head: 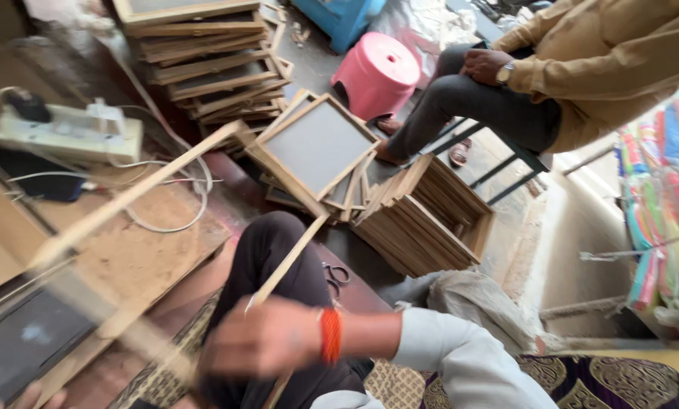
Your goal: The person sits on the floor and assembles wooden picture frames by placing panels into frames and tapping them with a hammer. The person repeatedly picks up panels, aligns them in frames, and hammers them into place, stacking completed frames nearby.
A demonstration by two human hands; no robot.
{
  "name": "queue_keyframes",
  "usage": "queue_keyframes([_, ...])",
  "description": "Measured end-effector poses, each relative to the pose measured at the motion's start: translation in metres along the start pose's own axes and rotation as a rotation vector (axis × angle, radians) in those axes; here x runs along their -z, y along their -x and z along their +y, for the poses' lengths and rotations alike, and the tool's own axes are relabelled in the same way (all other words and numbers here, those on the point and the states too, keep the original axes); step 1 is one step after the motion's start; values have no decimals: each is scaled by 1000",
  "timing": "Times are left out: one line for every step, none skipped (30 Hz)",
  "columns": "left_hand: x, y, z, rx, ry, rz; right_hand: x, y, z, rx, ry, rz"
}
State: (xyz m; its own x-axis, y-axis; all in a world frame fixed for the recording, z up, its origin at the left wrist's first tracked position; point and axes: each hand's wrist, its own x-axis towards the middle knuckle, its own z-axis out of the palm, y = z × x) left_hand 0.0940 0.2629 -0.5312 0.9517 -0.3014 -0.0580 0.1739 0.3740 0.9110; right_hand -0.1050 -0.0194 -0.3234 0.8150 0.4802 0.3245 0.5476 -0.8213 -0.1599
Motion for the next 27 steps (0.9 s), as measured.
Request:
queue_keyframes([1, 2, 1, 22, 66, 2, -11, -15, -23, 64, 37, -31])
queue_keyframes([5, 5, 6, 39, 122, 14, -26, -31, -43, 143, 52, -49])
queue_keyframes([9, 14, 8, 57, 171, 17, -37, -42, -57, 162, 4, -51])
queue_keyframes([15, 24, 13, 66, 206, 37, -46, -48, -67, 187, -44, -55])
queue_keyframes([19, 35, 16, 83, 237, 54, -54, -52, -76, 206, -92, -63])
queue_keyframes([21, 44, 18, 89, 244, 83, -60, -55, -82, 227, -75, -54])
queue_keyframes([23, 51, 20, 94, 264, 115, -65, -57, -83, 241, -52, -47])
queue_keyframes([22, 56, 20, 99, 294, 134, -68, -58, -84, 226, -60, -89])
queue_keyframes([20, 58, 21, 69, 313, 143, -67, -58, -80, 200, -43, -137])
queue_keyframes([16, 59, 21, 45, 331, 150, -66, -56, -73, 176, -79, -108])
queue_keyframes([13, 59, 22, 27, 343, 164, -62, -55, -66, 149, -125, -81])
queue_keyframes([9, 57, 23, 34, 366, 176, -56, -51, -55, 83, -193, -74])
queue_keyframes([5, 56, 25, 34, 392, 186, -49, -49, -40, 21, -255, -67])
queue_keyframes([1, 55, 27, 29, 420, 197, -43, -48, -26, -33, -187, -28])
queue_keyframes([-2, 54, 30, 15, 393, 213, -37, -47, -14, -88, -119, 11])
queue_keyframes([-5, 54, 33, 4, 369, 224, -30, -46, -1, -235, -121, 89])
queue_keyframes([-7, 54, 37, -10, 346, 232, -24, -47, 12, -381, -119, 168])
queue_keyframes([-10, 53, 40, -32, 330, 230, -19, -48, 25, -428, -110, 239])
queue_keyframes([-12, 54, 45, -49, 315, 225, -12, -50, 34, -478, -99, 308])
queue_keyframes([-15, 54, 48, -64, 298, 220, -7, -52, 44, -531, -159, 319])
queue_keyframes([-19, 53, 52, -88, 294, 209, -2, -55, 53, -583, -221, 330])
queue_keyframes([-22, 53, 56, -115, 290, 198, 0, -59, 60, -632, -281, 342])
queue_keyframes([-26, 52, 60, -145, 286, 186, -1, -62, 65, -632, -360, 333])
queue_keyframes([-30, 51, 65, -205, 182, 190, -2, -64, 67, -634, -439, 322])
queue_keyframes([-33, 51, 70, -259, 76, 191, -3, -64, 69, -641, -516, 309])
queue_keyframes([-37, 51, 75, -310, -27, 191, -3, -62, 69, -620, -436, 334])
queue_keyframes([-40, 51, 81, -356, -87, 202, -4, -60, 67, -603, -355, 358])
